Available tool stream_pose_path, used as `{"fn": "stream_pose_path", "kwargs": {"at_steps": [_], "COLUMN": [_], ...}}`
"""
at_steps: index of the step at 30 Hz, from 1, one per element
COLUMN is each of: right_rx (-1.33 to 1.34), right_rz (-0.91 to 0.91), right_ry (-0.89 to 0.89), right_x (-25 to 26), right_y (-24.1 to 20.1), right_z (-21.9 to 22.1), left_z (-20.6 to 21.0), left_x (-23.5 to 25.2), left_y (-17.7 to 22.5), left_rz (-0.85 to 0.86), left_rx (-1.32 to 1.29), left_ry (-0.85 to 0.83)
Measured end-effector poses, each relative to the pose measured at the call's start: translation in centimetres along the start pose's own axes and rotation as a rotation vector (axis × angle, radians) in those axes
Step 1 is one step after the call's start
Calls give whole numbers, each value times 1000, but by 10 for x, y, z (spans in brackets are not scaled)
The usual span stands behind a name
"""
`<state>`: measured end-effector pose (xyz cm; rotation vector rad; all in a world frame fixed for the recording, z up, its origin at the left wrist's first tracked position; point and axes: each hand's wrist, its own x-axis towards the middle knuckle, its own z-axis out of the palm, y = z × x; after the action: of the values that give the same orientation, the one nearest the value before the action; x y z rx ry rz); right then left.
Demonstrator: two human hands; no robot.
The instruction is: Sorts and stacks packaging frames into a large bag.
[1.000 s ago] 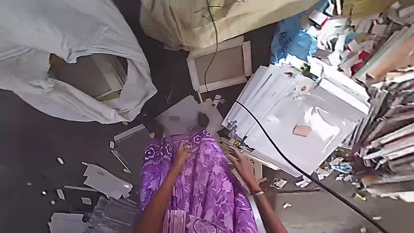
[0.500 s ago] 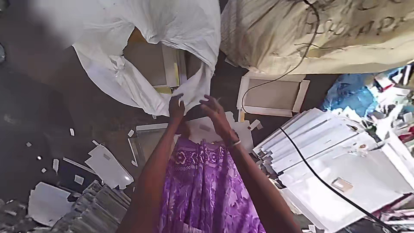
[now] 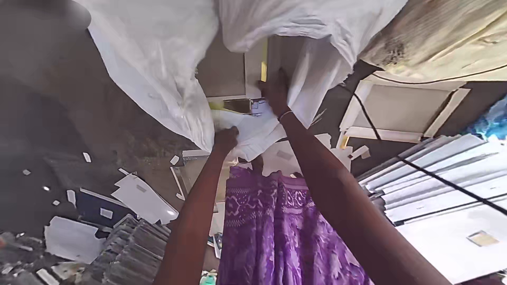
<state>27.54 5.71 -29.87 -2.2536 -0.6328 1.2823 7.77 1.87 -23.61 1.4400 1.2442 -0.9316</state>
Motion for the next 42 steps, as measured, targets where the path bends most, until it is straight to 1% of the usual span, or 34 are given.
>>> {"fn": "stream_pose_path", "kwargs": {"at_steps": [1, 3, 4, 5, 6, 7, 9, 10, 11, 12, 13, 14, 16, 17, 19, 20, 21, 22, 23, 24, 25, 27, 29, 31, 34, 36, 39, 41, 42], "right_rx": [-32, -44, -60, -99, -139, -106, -9, -14, 9, 14, 28, 82, 260, 355, 534, 609, 652, 634, 558, 462, 369, 186, 38, 10, 102, 90, 80, 139, 182], "right_rz": [18, 121, 117, 72, 14, 16, 97, 124, 147, 161, 180, 213, 300, 334, 363, 377, 393, 404, 388, 333, 277, 197, 207, 217, 236, 235, 200, 138, 130], "right_ry": [-8, -73, -130, -183, -200, -155, -17, 52, 94, 98, 41, -64, -275, -343, -391, -409, -416, -398, -371, -328, -246, -114, -27, -33, -16, -6, 15, 1, -9], "right_x": [0, -1, -2, -7, -8, -7, -6, -6, -8, -13, -20, -25, -24, -21, -23, -27, -33, -37, -38, -36, -34, -37, -42, -46, -46, -40, -35, -38, -40], "right_y": [3, 0, -1, -1, 2, 5, -3, -7, -9, -14, -20, -24, -24, -23, -21, -21, -19, -16, -11, -6, -4, -7, -20, -28, -39, -39, -35, -34, -34], "right_z": [-2, -11, -17, -22, -21, -14, 2, 9, 11, 9, 1, -10, -34, -42, -45, -39, -29, -17, -6, 4, 14, 21, 22, 17, 8, 6, 11, 9, 6], "left_z": [7, 12, 14, 17, 22, 27, 35, 35, 36, 36, 37, 37, 38, 40, 48, 52, 52, 45, 33, 21, 14, 16, 19, 23, 23, 20, 16, 28, 38], "left_x": [0, -2, -2, -4, -6, -8, -7, -3, 0, 3, 5, 5, -2, -7, -18, -19, -22, -27, -30, -29, -25, -19, -16, -19, -23, -26, -21, -8, -3], "left_y": [-10, -17, -17, -17, -18, -18, -16, -13, -11, -8, -7, -5, 0, 1, -2, -5, -7, -5, -3, -4, -10, -22, -38, -50, -52, -40, -13, 2, 6], "left_rz": [-31, -78, -74, -42, 21, 112, 323, 386, 415, 405, 382, 365, 367, 385, 430, 454, 434, 367, 275, 204, 178, 219, 283, 336, 361, 336, 224, 179, 169], "left_rx": [4, 55, 77, 92, 100, 94, 97, 99, 103, 107, 101, 78, 31, 21, 13, 26, 33, 22, -8, -52, -113, -244, -311, -368, -420, -336, -103, 13, 27], "left_ry": [-60, -153, -158, -113, -2, 158, 503, 624, 708, 733, 725, 694, 634, 631, 649, 672, 617, 478, 310, 192, 148, 160, 165, 167, 166, 130, 4, -28, -7]}}
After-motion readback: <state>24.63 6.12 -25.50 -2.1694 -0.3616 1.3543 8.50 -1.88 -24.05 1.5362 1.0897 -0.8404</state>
